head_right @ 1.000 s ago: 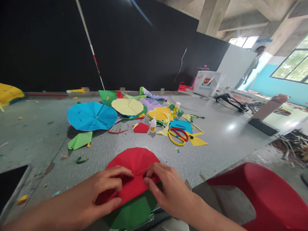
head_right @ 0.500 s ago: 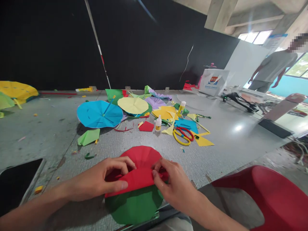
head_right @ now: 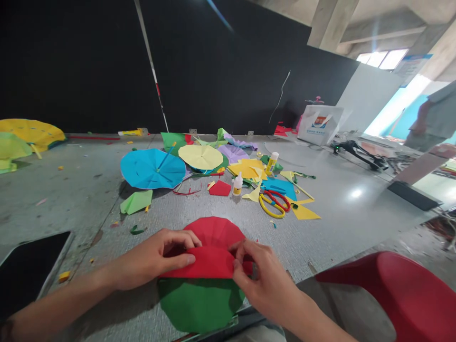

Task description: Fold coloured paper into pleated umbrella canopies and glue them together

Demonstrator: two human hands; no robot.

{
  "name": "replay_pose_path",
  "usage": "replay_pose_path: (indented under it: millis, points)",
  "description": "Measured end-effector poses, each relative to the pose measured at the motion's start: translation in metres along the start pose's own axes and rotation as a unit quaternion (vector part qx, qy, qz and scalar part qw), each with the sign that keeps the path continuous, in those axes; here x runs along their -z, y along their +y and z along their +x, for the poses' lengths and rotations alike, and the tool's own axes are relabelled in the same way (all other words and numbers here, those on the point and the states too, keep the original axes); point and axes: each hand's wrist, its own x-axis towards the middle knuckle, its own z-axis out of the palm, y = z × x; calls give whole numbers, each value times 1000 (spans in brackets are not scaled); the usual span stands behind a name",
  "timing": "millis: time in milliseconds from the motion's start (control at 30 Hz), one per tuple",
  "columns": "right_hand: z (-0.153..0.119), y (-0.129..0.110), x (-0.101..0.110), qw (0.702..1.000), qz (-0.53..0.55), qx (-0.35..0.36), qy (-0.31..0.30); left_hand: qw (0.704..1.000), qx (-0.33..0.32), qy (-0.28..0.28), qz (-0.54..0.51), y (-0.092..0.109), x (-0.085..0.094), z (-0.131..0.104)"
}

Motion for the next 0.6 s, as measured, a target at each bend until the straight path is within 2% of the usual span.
replay_pose_path:
  millis: [200, 367, 433, 500, 567, 600]
  points:
    - [-4, 3, 0, 1000, 3, -11, 5, 999, 12, -20, -28, -3, 5, 1]
    - [-5, 6, 0, 1000, -15, 8, 19, 999, 16, -10, -47, -6, 5, 3]
    - [-8, 5, 0, 998, -33, 36, 35, 999, 18, -2, -50, -7, 2, 4]
    - [-14, 0, 0, 991, -72, 82, 83, 998, 23, 10, -49, -8, 0, 3]
    - [-21, -6, -2, 971, -129, 149, 133, 998, 30, 25, -45, -7, -3, 1]
    - [-24, -9, -4, 960, -153, 191, 138, 998, 34, 30, -40, -6, -3, -1]
